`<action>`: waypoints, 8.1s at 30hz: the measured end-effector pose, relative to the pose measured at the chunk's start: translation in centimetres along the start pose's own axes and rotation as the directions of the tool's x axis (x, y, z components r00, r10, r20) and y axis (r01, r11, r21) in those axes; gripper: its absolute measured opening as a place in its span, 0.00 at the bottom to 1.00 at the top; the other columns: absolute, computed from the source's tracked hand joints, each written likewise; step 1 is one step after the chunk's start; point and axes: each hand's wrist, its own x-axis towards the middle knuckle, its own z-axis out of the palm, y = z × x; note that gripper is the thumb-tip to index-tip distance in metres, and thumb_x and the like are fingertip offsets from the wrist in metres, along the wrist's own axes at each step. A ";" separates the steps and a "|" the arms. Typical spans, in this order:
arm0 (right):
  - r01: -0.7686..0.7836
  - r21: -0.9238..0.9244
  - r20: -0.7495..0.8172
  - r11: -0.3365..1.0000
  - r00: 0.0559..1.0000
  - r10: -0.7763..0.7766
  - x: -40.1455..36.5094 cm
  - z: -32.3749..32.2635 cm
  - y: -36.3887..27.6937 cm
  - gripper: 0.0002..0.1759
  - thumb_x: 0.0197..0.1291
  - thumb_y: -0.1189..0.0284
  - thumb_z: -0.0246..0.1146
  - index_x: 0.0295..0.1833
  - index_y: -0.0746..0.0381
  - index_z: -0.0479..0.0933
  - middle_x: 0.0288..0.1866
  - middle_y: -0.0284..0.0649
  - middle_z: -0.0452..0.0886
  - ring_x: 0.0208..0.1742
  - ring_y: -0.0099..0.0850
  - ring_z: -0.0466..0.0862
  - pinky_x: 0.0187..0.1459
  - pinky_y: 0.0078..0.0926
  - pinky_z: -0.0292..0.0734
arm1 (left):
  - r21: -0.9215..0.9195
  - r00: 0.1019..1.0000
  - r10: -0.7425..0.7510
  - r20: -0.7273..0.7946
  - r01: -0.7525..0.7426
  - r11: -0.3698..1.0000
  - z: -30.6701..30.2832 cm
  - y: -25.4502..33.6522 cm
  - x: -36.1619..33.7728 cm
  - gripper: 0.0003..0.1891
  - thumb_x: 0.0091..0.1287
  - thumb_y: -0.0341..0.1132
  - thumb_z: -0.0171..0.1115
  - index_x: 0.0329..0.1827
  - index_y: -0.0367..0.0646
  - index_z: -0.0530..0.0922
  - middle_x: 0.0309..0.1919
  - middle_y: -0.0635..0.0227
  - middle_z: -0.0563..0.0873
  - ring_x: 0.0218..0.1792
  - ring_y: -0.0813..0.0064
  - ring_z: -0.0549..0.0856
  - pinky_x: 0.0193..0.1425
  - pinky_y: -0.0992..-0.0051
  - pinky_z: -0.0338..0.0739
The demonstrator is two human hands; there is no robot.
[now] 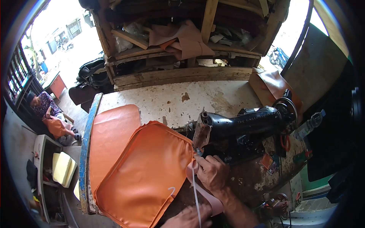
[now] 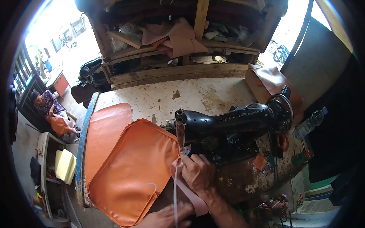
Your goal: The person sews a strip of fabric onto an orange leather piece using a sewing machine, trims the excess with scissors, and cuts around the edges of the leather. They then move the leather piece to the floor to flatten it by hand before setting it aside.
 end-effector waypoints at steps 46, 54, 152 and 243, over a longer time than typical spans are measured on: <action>0.103 0.147 0.012 0.984 0.994 -0.106 0.2 -0.2 0.4 0.14 0.60 0.68 0.74 0.49 0.61 0.91 0.24 0.41 0.78 0.25 0.38 0.79 0.30 0.37 0.77 | 0.544 0.931 0.308 0.194 -0.364 0.756 -10.0 -9.2 2.4 0.18 0.74 0.45 0.66 0.63 0.54 0.87 0.62 0.71 0.88 0.61 0.62 0.85 0.69 0.52 0.75; 0.113 0.096 -0.017 0.989 0.994 -0.112 -0.2 -0.2 -0.3 0.12 0.63 0.70 0.73 0.50 0.60 0.91 0.23 0.35 0.75 0.25 0.34 0.77 0.26 0.34 0.74 | 0.493 0.885 0.455 -0.102 -0.352 0.796 -11.7 -10.6 11.7 0.19 0.67 0.29 0.68 0.61 0.47 0.87 0.47 0.63 0.88 0.51 0.60 0.87 0.53 0.64 0.84; -0.448 0.187 -0.366 0.874 0.794 0.485 -7.5 -17.7 4.9 0.08 0.70 0.75 0.66 0.50 0.66 0.86 0.44 0.51 0.89 0.48 0.51 0.90 0.51 0.44 0.84 | 0.468 0.769 0.303 -0.564 -0.005 0.884 -1.3 -4.8 10.2 0.05 0.68 0.27 0.64 0.44 0.38 0.84 0.35 0.55 0.84 0.39 0.54 0.87 0.46 0.60 0.81; -0.217 0.098 0.090 0.971 0.974 0.208 -11.8 -8.4 -5.4 0.20 0.66 0.62 0.73 0.58 0.60 0.84 0.49 0.40 0.85 0.55 0.48 0.85 0.56 0.47 0.83 | -0.076 0.627 -0.143 -0.766 0.133 0.988 2.9 -6.0 2.2 0.10 0.77 0.29 0.62 0.54 0.34 0.86 0.41 0.55 0.93 0.41 0.67 0.92 0.47 0.68 0.85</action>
